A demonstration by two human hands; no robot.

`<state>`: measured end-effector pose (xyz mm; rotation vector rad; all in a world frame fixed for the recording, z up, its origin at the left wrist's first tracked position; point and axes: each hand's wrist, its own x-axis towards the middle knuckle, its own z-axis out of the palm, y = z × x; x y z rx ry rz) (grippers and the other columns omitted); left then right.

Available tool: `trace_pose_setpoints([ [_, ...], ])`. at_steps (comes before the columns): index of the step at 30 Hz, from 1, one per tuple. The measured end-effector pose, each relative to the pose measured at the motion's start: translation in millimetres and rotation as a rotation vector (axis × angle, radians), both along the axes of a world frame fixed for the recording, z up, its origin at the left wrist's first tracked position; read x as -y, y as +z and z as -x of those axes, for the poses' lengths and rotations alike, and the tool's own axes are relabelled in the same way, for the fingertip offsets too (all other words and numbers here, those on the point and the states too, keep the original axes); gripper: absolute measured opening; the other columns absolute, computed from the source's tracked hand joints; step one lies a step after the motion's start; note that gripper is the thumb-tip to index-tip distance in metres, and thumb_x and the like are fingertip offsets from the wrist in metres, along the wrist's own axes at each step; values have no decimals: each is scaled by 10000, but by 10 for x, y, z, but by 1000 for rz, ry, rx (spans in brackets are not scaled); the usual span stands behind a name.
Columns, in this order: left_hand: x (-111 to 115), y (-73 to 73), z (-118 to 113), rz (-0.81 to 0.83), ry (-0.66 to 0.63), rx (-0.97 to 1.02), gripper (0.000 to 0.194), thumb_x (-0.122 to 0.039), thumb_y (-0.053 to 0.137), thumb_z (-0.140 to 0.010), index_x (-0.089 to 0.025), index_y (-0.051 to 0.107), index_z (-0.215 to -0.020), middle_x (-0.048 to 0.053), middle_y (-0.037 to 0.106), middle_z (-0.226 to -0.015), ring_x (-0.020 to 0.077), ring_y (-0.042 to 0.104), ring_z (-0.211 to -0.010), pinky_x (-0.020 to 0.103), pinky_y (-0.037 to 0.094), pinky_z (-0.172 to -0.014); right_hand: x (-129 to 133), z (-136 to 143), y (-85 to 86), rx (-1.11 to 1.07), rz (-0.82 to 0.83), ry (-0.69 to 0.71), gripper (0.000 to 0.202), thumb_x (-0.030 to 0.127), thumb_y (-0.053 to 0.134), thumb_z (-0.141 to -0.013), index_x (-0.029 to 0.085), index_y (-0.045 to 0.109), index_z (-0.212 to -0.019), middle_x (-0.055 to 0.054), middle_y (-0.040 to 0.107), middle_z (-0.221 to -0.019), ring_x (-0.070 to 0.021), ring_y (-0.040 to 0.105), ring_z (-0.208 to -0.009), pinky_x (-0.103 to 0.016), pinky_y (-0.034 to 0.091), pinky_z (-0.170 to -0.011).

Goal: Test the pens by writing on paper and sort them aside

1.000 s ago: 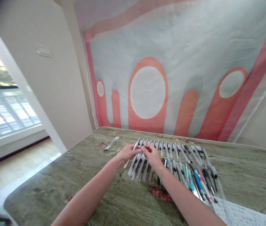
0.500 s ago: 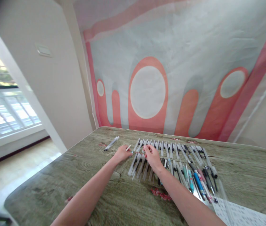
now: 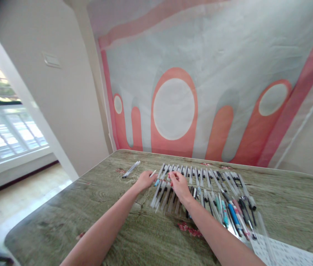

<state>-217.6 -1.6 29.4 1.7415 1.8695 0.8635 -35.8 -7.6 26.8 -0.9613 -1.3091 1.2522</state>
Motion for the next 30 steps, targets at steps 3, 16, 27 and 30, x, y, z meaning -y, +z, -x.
trace_pose_setpoints([
  [3,7,93,-113,5,-50,228,375,-363,352,-803,-110,628,-823,61,625,-704,105,490,-532,211,346,-531,-9,0,-17,49,-19,16,347,500,508,-698,166,562,-773,7,551,-608,-86,417,-443,-199,307,-388],
  [16,201,436,-416,34,-243,1383,238,-236,484,-808,-120,553,-1004,112,603,-976,136,583,-837,261,446,-770,195,98,91,171,-84,475,380,511,444,-759,156,559,-687,57,435,-446,-49,330,-369,-167,249,-363],
  [27,162,454,-343,-2,-111,1409,176,-209,523,-787,-102,581,-914,107,633,-917,129,606,-801,237,476,-745,172,74,92,151,-50,449,372,517,457,-738,164,572,-730,46,455,-519,-60,357,-404,-170,267,-366],
  [30,152,431,-321,-28,-138,1415,174,-193,539,-773,-92,580,-909,106,639,-892,137,608,-812,222,482,-725,136,65,65,162,-93,430,356,494,475,-740,156,583,-709,41,469,-521,-58,362,-413,-172,276,-380],
])
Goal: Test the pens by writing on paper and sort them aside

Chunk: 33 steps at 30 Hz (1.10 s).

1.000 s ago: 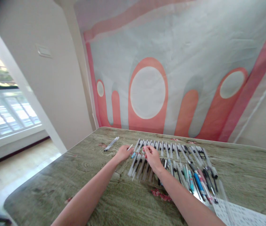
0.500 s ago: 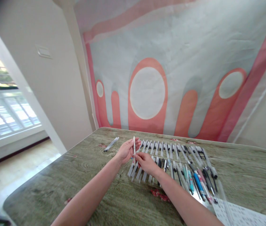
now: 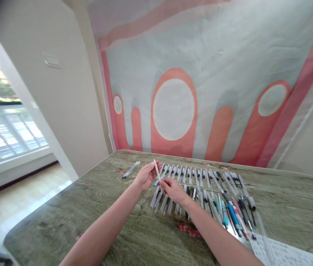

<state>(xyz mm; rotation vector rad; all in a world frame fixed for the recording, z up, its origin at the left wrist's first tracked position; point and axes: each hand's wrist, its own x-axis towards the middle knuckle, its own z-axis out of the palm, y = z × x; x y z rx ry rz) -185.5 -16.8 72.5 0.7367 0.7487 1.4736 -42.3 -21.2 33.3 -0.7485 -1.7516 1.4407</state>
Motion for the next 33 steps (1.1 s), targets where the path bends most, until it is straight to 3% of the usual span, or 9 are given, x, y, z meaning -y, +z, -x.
trace_pose_setpoints([
  [8,-13,-17,43,26,12,-32,186,-190,576,-746,-98,579,-907,96,643,-880,142,615,-799,216,495,-683,-21,-5,-31,-13,42,-116,336,485,607,-641,166,504,-661,74,431,-471,-41,336,-368,-166,280,-365],
  [14,-29,-30,79,13,1,-22,193,-194,579,-745,-99,580,-914,104,638,-901,149,611,-825,226,496,-710,23,11,-1,-19,117,22,379,528,445,-746,169,563,-765,16,572,-605,-46,373,-355,-168,267,-322],
  [20,-34,-35,85,42,14,-17,189,-185,590,-735,-101,583,-904,105,637,-921,148,613,-824,228,500,-712,17,2,4,-42,104,-25,320,488,546,-698,169,533,-716,53,516,-503,-35,338,-335,-158,252,-324],
  [26,-32,-22,84,54,12,-21,184,-183,588,-735,-99,581,-898,104,641,-900,147,615,-818,221,500,-705,41,0,22,-29,134,67,375,533,435,-752,179,548,-799,29,575,-597,-40,352,-337,-164,253,-315],
  [33,-26,-15,73,70,19,-53,187,-199,586,-739,-101,582,-899,100,637,-910,144,613,-822,225,503,-703,2,10,-9,-18,123,-69,364,508,609,-624,177,467,-675,50,549,-526,-32,320,-332,-158,227,-321],
])
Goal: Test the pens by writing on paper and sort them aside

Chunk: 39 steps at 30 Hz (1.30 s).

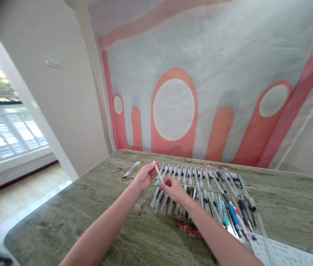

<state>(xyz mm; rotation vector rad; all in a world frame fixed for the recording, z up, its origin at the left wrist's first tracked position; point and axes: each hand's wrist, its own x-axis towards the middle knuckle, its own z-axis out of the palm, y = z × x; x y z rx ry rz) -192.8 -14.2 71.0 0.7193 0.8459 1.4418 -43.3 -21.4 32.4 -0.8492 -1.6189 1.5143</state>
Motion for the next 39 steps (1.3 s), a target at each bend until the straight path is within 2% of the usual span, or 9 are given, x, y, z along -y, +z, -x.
trace_pose_setpoints([
  [6,0,8,12,0,2,18,175,-196,586,-738,-103,586,-886,92,640,-897,137,617,-794,216,507,-684,54,-16,46,-65,72,127,424,566,374,-769,173,532,-759,56,480,-492,-39,319,-321,-162,211,-310],
  [14,-24,17,55,-16,17,37,192,-209,608,-719,-113,587,-884,77,640,-879,135,614,-790,194,503,-635,-8,10,-54,-79,40,-8,345,509,555,-679,191,422,-674,61,514,-521,-51,397,-354,-169,292,-338],
  [18,-64,73,187,-85,173,108,167,-214,601,-723,-122,584,-862,57,638,-858,124,610,-795,187,493,-645,-8,4,-61,-47,16,12,341,515,527,-702,188,434,-681,59,525,-525,-45,388,-350,-166,288,-343],
  [20,-92,70,260,-95,302,139,146,-212,590,-733,-122,580,-847,52,637,-829,112,611,-777,190,488,-664,-5,4,-64,-24,9,15,348,523,515,-707,184,444,-678,56,530,-528,-42,386,-351,-165,287,-346],
  [22,-112,38,293,-67,365,137,133,-209,588,-733,-117,575,-828,55,636,-802,110,613,-757,197,486,-666,-6,3,-70,-12,6,14,354,529,500,-716,180,452,-676,53,537,-538,-40,386,-355,-165,290,-349],
  [26,-101,-58,197,32,214,44,178,-222,621,-702,-99,583,-825,79,635,-800,126,616,-711,217,491,-630,-21,-2,-81,-14,7,12,357,528,473,-740,175,457,-683,50,534,-537,-38,382,-354,-166,287,-349],
  [30,-49,-100,39,18,113,-10,193,-245,633,-689,-98,594,-809,85,638,-788,126,612,-692,222,491,-632,-37,2,-93,-21,11,18,353,524,463,-750,178,449,-682,44,541,-556,-41,385,-356,-170,290,-348],
  [35,-54,-113,-7,-3,147,-9,182,-246,636,-676,-99,591,-774,82,641,-772,129,613,-699,215,483,-615,-26,16,-95,11,6,16,355,526,494,-727,182,436,-663,43,537,-545,-45,387,-353,-169,283,-341],
  [39,-118,-22,133,-75,276,30,176,-259,626,-675,-105,577,-744,60,640,-756,130,614,-702,237,477,-640,-6,11,-72,71,-20,47,357,526,506,-716,178,445,-662,36,542,-556,-46,387,-371,-168,281,-352],
])
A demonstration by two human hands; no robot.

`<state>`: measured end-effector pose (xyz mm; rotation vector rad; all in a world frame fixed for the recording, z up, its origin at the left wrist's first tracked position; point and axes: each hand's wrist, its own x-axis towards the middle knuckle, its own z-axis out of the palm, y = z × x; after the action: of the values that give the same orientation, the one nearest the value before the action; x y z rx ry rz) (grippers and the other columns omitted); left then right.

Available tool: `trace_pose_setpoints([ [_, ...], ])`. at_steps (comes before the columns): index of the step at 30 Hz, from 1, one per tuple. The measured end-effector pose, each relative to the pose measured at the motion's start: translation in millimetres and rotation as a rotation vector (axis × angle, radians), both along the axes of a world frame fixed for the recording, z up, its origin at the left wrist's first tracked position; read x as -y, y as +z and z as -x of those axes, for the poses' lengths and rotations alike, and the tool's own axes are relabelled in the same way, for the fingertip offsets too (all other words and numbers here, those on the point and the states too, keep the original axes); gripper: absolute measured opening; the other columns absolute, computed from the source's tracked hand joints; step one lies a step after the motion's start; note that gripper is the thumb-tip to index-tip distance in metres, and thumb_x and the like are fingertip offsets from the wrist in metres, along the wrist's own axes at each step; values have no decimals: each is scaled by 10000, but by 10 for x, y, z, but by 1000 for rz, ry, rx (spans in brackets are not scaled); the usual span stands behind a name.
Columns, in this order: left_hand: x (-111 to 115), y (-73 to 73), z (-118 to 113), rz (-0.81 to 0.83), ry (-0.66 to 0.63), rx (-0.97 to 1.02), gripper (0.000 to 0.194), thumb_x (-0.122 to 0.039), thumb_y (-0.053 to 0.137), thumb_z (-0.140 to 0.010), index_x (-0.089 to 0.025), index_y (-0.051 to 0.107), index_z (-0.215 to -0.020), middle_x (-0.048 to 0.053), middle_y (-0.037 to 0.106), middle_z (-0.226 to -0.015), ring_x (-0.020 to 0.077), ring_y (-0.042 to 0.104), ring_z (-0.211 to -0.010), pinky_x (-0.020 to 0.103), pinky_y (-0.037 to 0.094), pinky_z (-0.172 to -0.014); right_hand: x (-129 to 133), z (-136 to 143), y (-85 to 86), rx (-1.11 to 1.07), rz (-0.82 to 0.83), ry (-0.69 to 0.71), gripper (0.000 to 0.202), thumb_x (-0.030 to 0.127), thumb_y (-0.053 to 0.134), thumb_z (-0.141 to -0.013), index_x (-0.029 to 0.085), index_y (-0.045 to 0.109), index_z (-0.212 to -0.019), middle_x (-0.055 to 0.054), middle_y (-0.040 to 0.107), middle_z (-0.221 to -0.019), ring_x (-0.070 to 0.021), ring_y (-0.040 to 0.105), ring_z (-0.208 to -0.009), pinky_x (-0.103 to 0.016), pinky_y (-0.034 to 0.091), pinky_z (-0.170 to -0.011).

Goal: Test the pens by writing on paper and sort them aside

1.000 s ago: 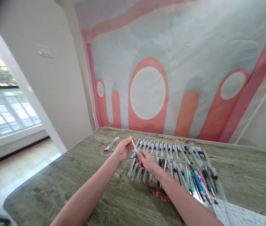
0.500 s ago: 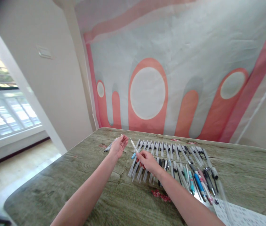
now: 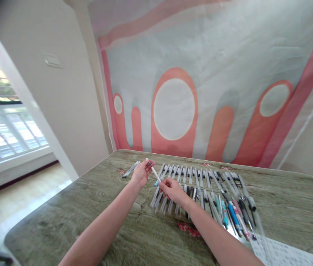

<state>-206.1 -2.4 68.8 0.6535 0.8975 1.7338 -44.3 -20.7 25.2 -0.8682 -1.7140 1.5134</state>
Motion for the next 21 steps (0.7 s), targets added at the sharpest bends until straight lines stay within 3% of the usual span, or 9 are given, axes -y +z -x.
trace_pose_setpoints([
  [6,-9,390,596,-178,327,99,120,-235,584,-698,-126,560,-740,2,625,-698,76,599,-679,211,458,-680,-1,-30,14,84,-148,51,360,492,533,-706,144,535,-613,63,389,-476,-41,314,-423,-168,236,-393],
  [9,6,473,786,-132,379,115,105,-232,558,-718,-131,557,-744,-13,620,-681,51,586,-641,177,452,-639,-21,-16,-14,95,-170,13,360,483,524,-715,136,564,-624,66,359,-459,-42,304,-425,-171,222,-396],
  [12,10,378,674,38,154,58,117,-218,572,-708,-113,569,-760,22,633,-717,72,593,-632,179,460,-590,-47,9,-51,53,-74,-50,361,500,489,-731,148,556,-688,74,361,-433,-46,308,-377,-172,233,-367],
  [15,12,180,325,196,-144,-29,150,-193,611,-673,-97,578,-784,77,645,-805,124,611,-684,222,484,-601,-66,13,-70,-12,7,-75,357,516,480,-729,162,529,-718,79,388,-425,-48,315,-341,-173,255,-343],
  [18,25,0,-5,260,-242,-65,130,-171,616,-661,-83,576,-748,103,647,-786,140,611,-665,257,495,-633,-64,-2,-66,-45,4,-77,347,514,499,-720,169,505,-687,79,407,-415,-46,325,-328,-169,266,-339],
  [21,50,-99,-143,232,-281,-110,142,-193,606,-672,-67,590,-735,114,646,-761,144,608,-666,246,493,-622,-34,-7,-53,-25,-4,-26,345,506,515,-715,168,490,-648,75,427,-401,-43,329,-311,-167,258,-330],
])
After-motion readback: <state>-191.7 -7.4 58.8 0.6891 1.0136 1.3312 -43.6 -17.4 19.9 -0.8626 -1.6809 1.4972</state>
